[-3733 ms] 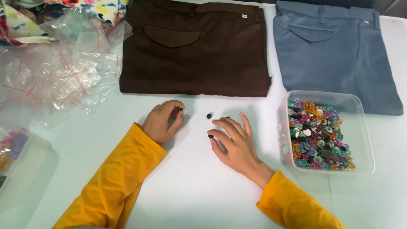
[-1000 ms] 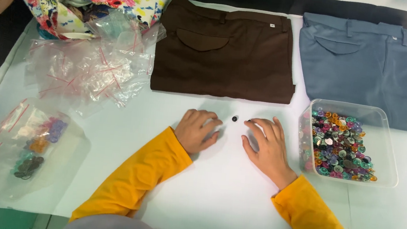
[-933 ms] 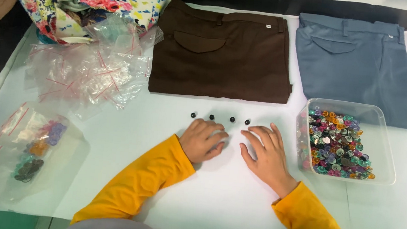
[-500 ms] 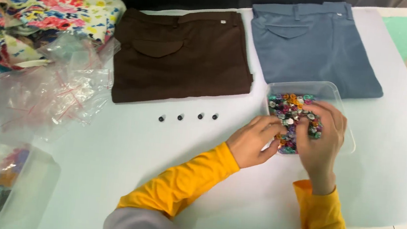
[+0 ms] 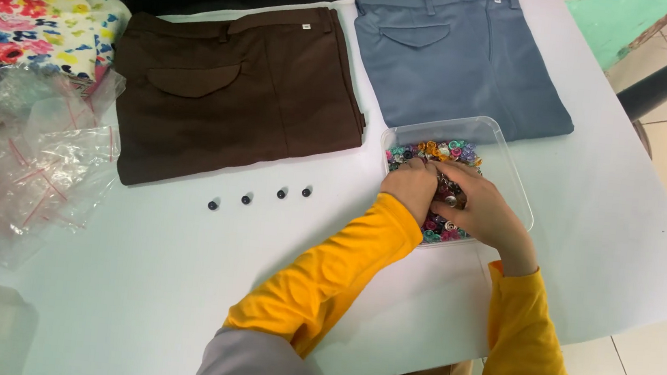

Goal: Sorting and bagging small buttons into plastic zip-lock bags

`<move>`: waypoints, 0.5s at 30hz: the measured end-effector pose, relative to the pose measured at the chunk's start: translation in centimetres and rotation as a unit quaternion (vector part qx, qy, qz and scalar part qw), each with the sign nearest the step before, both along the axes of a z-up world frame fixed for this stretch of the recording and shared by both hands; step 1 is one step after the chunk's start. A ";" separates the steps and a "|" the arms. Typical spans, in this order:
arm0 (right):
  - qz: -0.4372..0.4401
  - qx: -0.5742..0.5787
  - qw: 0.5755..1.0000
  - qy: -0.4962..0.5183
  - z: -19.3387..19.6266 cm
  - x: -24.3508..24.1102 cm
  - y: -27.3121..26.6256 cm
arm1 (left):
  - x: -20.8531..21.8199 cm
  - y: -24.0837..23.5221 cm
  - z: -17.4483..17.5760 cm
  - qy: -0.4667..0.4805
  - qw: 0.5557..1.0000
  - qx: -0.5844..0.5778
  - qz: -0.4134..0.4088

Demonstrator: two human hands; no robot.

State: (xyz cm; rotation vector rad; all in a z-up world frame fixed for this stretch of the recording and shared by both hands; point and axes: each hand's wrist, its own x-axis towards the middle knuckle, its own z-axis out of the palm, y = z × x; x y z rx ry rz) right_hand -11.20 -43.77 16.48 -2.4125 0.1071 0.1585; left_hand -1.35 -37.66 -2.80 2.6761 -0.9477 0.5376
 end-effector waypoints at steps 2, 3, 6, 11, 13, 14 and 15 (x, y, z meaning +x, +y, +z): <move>0.000 0.008 1.000 -0.026 -1.0 -0.2 -0.5 | -0.4 0.7 0.8 0.019 1.000 0.007 -0.012; 0.001 0.014 0.998 -0.054 -1.5 -0.2 -0.8 | -0.6 1.0 1.3 0.037 0.999 0.013 -0.024; -0.044 0.040 0.997 -0.052 -1.4 0.1 -1.1 | -0.4 1.1 1.5 0.048 0.997 0.026 -0.047; -0.121 0.105 0.987 -0.011 -4.2 -0.6 -3.2 | -1.1 2.2 3.3 0.063 0.996 0.030 -0.056; -0.138 0.123 0.983 -0.010 -3.6 -0.7 -3.1 | -1.5 3.1 5.8 0.078 0.994 0.026 -0.070; -0.140 0.135 0.981 -0.017 -3.2 -0.7 -2.9 | -2.0 3.7 7.7 0.090 0.992 0.022 -0.081; -0.142 0.148 0.978 -0.024 -2.8 -0.8 -2.8 | -2.6 4.3 9.6 0.101 0.991 0.018 -0.091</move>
